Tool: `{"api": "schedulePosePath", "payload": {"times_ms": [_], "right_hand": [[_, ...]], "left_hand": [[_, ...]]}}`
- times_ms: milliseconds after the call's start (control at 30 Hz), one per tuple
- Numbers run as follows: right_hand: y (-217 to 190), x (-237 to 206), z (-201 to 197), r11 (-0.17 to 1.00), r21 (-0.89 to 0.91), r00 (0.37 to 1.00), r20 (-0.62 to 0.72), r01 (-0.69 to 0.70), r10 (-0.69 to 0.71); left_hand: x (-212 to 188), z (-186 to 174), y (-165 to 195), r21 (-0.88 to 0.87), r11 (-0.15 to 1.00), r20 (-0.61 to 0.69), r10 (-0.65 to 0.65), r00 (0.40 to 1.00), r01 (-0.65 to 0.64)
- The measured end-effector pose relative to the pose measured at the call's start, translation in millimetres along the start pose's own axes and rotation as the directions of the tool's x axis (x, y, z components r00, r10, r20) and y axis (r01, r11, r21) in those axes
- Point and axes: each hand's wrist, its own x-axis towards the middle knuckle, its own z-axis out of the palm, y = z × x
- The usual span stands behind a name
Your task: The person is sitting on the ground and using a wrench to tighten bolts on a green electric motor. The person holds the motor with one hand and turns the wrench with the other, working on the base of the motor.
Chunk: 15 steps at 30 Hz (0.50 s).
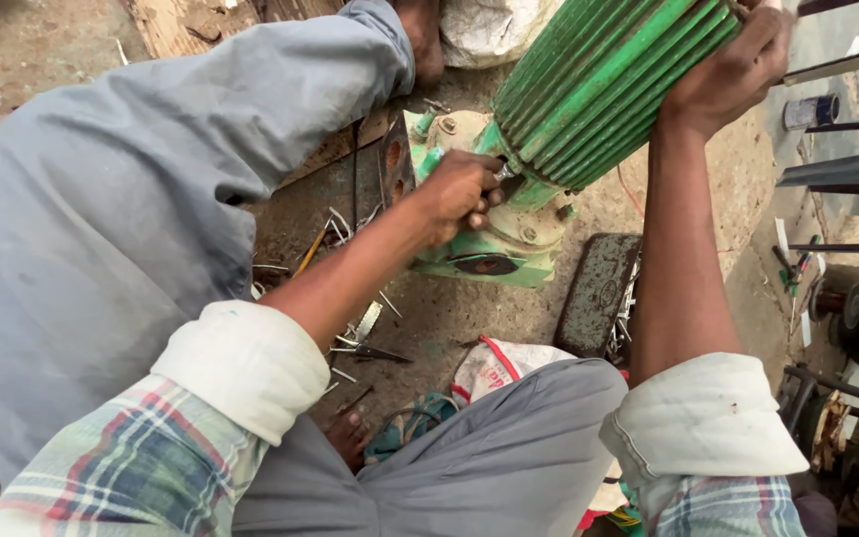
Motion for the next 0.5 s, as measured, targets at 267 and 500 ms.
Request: {"api": "schedulePosePath", "payload": {"times_ms": [267, 500], "right_hand": [[-2.5, -6.5, 2.4, 0.992, -0.061, 0.992, -0.055, 0.11, -0.113], [5.3, -15.9, 1.8, 0.992, -0.125, 0.991, -0.126, 0.029, -0.045]], "left_hand": [[2.1, 47.6, -69.2, 0.52, 0.766, -0.331, 0.588, 0.738, -0.377], [10.3, 125.3, -117.4, 0.443, 0.864, -0.564, 0.476, 0.675, -0.239]]}}
